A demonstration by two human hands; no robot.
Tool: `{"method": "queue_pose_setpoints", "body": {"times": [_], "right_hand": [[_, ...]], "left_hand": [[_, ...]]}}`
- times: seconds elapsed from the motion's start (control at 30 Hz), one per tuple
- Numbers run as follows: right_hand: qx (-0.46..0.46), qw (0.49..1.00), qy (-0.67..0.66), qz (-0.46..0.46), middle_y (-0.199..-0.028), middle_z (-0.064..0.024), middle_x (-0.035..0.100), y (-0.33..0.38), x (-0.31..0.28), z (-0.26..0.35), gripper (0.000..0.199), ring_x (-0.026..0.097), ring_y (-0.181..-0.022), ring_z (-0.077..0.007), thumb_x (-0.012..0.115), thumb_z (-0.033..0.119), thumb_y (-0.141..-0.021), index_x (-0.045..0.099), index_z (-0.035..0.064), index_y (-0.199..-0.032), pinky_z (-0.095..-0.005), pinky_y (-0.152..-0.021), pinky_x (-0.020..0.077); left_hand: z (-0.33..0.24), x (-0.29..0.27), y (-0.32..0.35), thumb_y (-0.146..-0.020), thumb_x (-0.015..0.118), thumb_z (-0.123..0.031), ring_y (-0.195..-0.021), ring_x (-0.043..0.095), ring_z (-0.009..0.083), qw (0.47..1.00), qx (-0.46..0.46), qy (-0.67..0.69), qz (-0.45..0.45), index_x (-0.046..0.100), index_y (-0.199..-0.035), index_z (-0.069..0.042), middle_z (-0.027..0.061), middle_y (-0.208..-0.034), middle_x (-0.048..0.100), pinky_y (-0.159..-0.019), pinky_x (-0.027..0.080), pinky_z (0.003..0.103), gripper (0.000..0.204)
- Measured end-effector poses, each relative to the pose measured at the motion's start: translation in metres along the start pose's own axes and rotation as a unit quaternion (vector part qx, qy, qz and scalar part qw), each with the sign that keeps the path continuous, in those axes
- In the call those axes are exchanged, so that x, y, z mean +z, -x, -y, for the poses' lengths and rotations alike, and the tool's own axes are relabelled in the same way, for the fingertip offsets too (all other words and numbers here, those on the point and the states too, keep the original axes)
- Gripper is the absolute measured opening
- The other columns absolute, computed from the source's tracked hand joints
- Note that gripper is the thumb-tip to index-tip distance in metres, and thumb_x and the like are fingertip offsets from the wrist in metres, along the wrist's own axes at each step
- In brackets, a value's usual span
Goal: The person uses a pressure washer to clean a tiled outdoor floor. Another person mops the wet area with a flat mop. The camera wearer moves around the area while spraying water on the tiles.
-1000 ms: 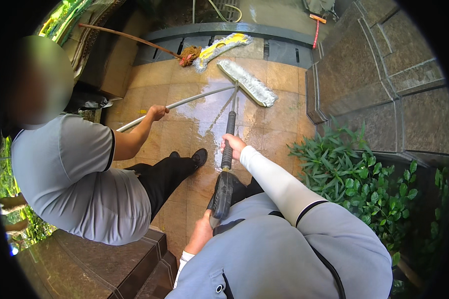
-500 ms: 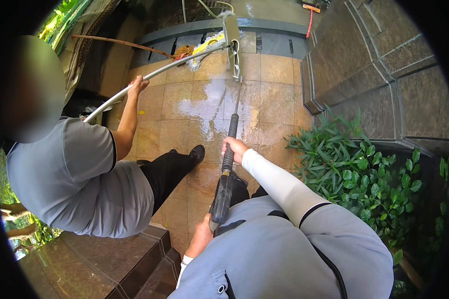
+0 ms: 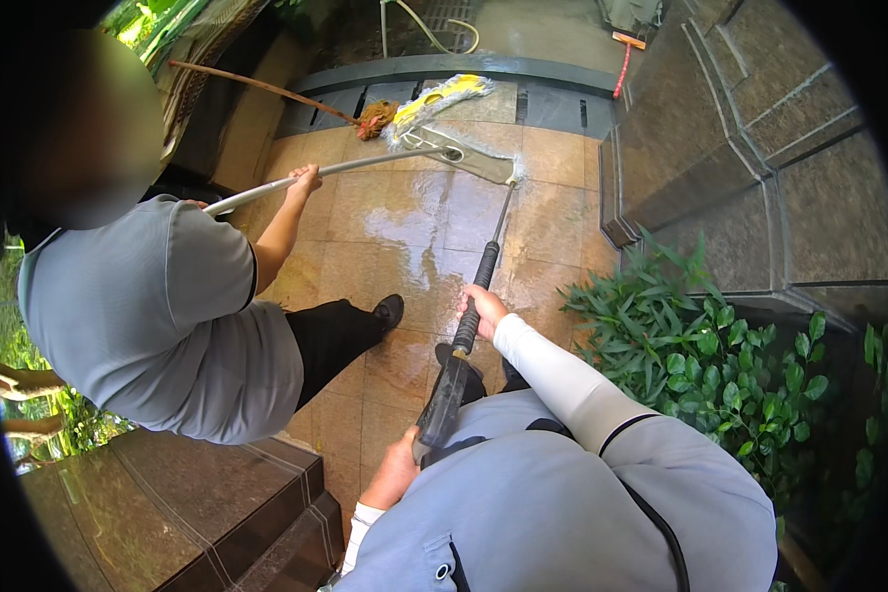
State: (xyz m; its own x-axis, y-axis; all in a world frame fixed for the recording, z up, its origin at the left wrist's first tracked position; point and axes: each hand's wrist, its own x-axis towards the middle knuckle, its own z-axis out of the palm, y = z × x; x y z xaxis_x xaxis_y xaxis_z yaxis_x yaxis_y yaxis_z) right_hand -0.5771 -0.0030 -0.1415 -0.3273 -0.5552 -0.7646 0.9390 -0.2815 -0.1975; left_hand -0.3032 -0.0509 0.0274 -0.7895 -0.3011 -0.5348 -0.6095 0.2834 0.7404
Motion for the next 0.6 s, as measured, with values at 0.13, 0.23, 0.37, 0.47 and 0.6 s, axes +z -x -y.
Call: {"method": "queue_pose_setpoints", "body": {"times": [0.13,0.23,0.37,0.47,0.6], "right_hand": [[0.002,1.000,-0.002,0.004,-0.062,-0.0070,0.043,0.007,-0.008,0.002,0.010,0.047,-0.053,-0.0190,0.049,0.010,-0.078,0.041,0.0039,-0.079,-0.0351,-0.048,0.0450],[0.002,1.000,0.005,0.004,-0.062,-0.0069,0.043,0.007,-0.003,0.001,0.010,0.047,-0.053,-0.0189,0.049,0.010,-0.078,0.042,0.0037,-0.078,-0.0350,-0.048,0.0451],[0.000,0.999,0.032,0.023,-0.062,-0.0071,0.044,-0.006,0.023,-0.002,0.010,0.047,-0.053,-0.0184,0.049,0.010,-0.079,0.043,0.0033,-0.077,-0.0343,-0.048,0.0452],[0.010,0.998,0.055,0.044,-0.062,-0.0073,0.045,-0.023,0.051,-0.001,0.010,0.048,-0.053,-0.0181,0.049,0.011,-0.078,0.042,0.0032,-0.077,-0.0340,-0.048,0.0456],[0.029,0.996,0.062,0.051,-0.059,-0.0060,0.046,-0.055,0.091,0.009,0.011,0.046,-0.050,-0.0168,0.050,0.011,-0.079,0.042,0.0043,-0.078,-0.0309,-0.047,0.0451]], "left_hand": [[-0.015,0.001,0.002,-0.071,0.065,-0.014,-0.085,0.057,0.0398,0.999,0.020,-0.025,0.006,0.049,-0.106,-0.002,0.0258,-0.084,0.058,-0.070,0.046,0.039,0.040],[-0.019,0.001,0.006,-0.071,0.065,-0.014,-0.085,0.056,0.0402,0.999,0.017,-0.032,0.002,0.048,-0.106,-0.001,0.0264,-0.084,0.057,-0.069,0.046,0.039,0.041],[-0.014,-0.004,0.005,-0.071,0.064,-0.013,-0.085,0.056,0.0409,0.999,0.003,-0.032,-0.024,0.047,-0.106,-0.001,0.0273,-0.083,0.057,-0.068,0.046,0.040,0.040],[-0.014,-0.015,-0.006,-0.071,0.064,-0.013,-0.084,0.056,0.0413,0.998,-0.022,-0.023,-0.052,0.046,-0.106,0.000,0.0280,-0.082,0.057,-0.068,0.046,0.041,0.042],[-0.035,-0.049,-0.024,-0.070,0.062,-0.011,-0.081,0.057,0.0415,0.997,-0.033,-0.041,-0.049,0.046,-0.106,0.000,0.0276,-0.081,0.057,-0.067,0.046,0.041,0.042]]}}
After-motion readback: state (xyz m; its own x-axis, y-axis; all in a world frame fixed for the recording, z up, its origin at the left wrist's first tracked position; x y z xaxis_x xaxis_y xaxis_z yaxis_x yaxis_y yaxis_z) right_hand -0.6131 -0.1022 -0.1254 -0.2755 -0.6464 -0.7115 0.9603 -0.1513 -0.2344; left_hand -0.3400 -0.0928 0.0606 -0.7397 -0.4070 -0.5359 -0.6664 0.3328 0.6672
